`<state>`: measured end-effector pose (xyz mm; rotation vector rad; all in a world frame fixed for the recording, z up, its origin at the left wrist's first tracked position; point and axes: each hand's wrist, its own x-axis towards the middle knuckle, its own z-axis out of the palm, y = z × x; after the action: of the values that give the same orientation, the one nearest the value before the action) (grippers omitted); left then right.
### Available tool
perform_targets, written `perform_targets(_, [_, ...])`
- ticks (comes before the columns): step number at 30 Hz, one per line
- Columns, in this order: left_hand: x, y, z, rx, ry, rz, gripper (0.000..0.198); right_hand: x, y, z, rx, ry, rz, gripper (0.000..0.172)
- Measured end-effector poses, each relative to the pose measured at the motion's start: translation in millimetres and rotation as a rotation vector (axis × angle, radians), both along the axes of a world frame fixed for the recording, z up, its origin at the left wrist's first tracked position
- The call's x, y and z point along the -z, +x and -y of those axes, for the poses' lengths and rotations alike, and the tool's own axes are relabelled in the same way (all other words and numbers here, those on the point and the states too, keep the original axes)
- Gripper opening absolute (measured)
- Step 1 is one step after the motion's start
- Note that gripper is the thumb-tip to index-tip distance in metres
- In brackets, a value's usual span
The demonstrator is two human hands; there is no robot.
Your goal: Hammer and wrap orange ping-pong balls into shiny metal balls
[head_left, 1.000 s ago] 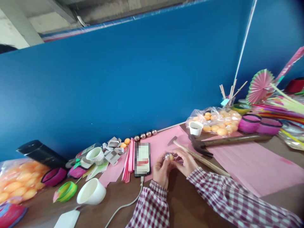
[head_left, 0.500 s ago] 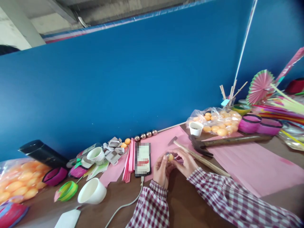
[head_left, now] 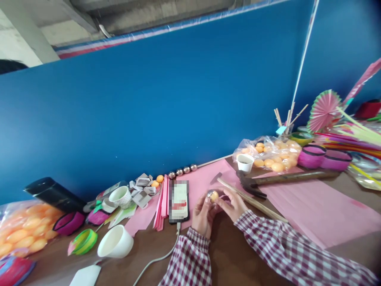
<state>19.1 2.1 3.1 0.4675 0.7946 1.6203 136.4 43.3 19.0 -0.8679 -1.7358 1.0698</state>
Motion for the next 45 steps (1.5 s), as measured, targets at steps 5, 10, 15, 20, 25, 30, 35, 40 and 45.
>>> perform_targets(5, [-2.0,1,0,0.006,0.024,-0.056,0.033,-0.2,2,0,-0.05,0.003,0.023,0.033])
perform_targets(10, [-2.3,4,0,-0.008,0.043,-0.077,0.027,5.3,-3,2,0.028,-0.003,0.014,0.03])
perform_targets(15, [0.0,1,-1,0.024,0.038,-0.045,0.036,4.6,0,-3,-0.007,0.148,0.096,0.032])
perform_targets(20, [0.0,-4,-2,-0.034,-0.007,0.055,0.039,-12.6,26,-16,0.206,0.545,0.59,0.034])
perform_targets(25, [-3.5,-7,-3,-0.095,0.006,0.151,0.033,-9.7,45,-27,0.428,0.548,1.075,0.018])
perform_targets(30, [-2.7,-12,-2,-0.109,0.024,0.124,0.037,-2.6,43,-29,0.466,0.557,1.226,0.02])
perform_targets(35, [0.8,-16,-1,-0.15,0.007,0.126,0.028,-8.3,42,-24,0.597,0.605,1.209,0.018])
perform_targets(40, [3.6,-17,-6,-0.258,0.004,0.173,0.017,-10.7,49,-15,0.551,0.646,1.092,0.014])
perform_targets(45, [3.7,-17,-7,-0.254,-0.005,0.166,0.018,-13.9,50,-9,0.503,0.798,0.876,0.022])
